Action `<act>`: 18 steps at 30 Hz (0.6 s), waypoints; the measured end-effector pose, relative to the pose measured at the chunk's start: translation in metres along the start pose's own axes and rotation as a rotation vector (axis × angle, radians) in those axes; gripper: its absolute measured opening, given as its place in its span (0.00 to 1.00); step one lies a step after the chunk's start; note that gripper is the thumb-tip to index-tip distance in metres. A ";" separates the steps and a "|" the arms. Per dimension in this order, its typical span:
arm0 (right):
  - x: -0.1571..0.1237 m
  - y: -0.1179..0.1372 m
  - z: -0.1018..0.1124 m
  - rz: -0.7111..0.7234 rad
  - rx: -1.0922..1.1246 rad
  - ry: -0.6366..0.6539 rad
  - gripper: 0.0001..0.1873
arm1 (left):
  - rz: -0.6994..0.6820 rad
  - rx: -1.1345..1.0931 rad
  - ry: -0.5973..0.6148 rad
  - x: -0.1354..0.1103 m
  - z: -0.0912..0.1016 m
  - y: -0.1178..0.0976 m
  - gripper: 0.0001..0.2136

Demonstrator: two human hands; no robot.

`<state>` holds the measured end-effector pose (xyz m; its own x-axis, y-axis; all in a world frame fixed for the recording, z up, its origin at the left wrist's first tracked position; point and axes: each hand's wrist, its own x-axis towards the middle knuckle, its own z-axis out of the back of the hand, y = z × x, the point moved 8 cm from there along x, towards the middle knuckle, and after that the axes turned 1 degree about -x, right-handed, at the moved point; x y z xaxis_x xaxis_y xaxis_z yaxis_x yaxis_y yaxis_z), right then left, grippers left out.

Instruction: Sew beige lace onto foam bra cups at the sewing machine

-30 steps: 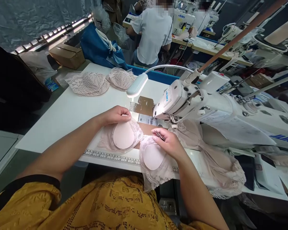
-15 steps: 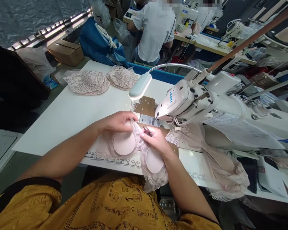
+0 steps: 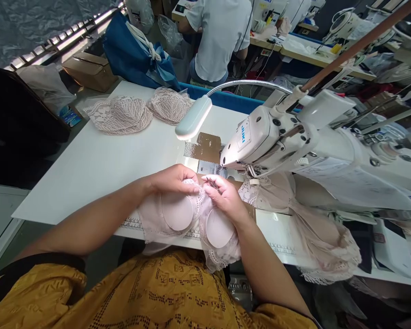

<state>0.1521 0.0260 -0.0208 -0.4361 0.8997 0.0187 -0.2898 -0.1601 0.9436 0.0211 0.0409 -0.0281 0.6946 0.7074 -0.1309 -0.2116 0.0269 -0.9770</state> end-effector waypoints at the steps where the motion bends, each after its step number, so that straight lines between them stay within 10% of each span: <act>1: -0.001 -0.002 0.002 -0.013 0.006 0.005 0.19 | 0.004 -0.025 0.006 -0.001 0.000 0.000 0.11; 18: 0.003 0.011 -0.006 0.046 -0.111 0.032 0.07 | 0.050 -0.055 0.030 0.001 -0.005 0.006 0.13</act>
<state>0.1421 0.0248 -0.0126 -0.4778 0.8771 0.0491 -0.3604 -0.2467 0.8996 0.0237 0.0382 -0.0345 0.7043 0.6856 -0.1840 -0.2090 -0.0475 -0.9768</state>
